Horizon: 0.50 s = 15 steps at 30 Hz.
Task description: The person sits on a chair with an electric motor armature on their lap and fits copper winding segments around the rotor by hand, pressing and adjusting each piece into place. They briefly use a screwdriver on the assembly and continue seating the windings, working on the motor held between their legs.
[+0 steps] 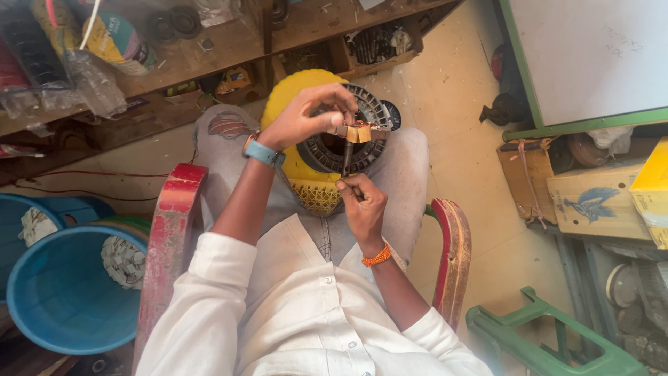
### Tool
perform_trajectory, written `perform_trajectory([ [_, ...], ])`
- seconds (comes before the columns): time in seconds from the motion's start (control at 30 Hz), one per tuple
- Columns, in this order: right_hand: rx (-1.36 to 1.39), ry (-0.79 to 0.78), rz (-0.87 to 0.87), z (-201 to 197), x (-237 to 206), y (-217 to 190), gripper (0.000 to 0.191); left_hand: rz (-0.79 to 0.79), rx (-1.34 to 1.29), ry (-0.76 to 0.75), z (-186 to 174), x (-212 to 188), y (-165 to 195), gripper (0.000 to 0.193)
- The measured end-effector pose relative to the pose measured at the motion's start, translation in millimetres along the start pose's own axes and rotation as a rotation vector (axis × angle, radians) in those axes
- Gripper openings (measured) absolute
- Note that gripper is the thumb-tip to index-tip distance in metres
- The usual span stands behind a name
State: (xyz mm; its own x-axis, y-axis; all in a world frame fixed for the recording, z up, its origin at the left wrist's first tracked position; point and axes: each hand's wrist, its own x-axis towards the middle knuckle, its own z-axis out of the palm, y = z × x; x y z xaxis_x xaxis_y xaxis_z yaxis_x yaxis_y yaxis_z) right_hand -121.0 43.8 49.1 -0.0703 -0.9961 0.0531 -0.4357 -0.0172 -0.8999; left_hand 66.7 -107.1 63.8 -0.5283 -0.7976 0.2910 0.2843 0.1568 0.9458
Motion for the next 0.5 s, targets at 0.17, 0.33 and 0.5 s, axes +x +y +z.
perform_trajectory([
  [0.17, -0.023, 0.104, 0.016, -18.7, -6.4, 9.7, 0.009, 0.170, 0.585, 0.132, 26.4, -17.9, 35.5, 0.049],
  [0.33, -0.109, 0.112, 0.038, -29.6, -11.1, 18.8, 0.006, 0.264, 0.696, 0.204, 54.0, -14.6, 49.7, 0.046],
  [0.5, -0.074, 0.088, -0.057, -28.1, -11.6, 23.5, 0.006, 0.255, 0.669, 0.131, 53.9, -6.2, 45.0, 0.035],
])
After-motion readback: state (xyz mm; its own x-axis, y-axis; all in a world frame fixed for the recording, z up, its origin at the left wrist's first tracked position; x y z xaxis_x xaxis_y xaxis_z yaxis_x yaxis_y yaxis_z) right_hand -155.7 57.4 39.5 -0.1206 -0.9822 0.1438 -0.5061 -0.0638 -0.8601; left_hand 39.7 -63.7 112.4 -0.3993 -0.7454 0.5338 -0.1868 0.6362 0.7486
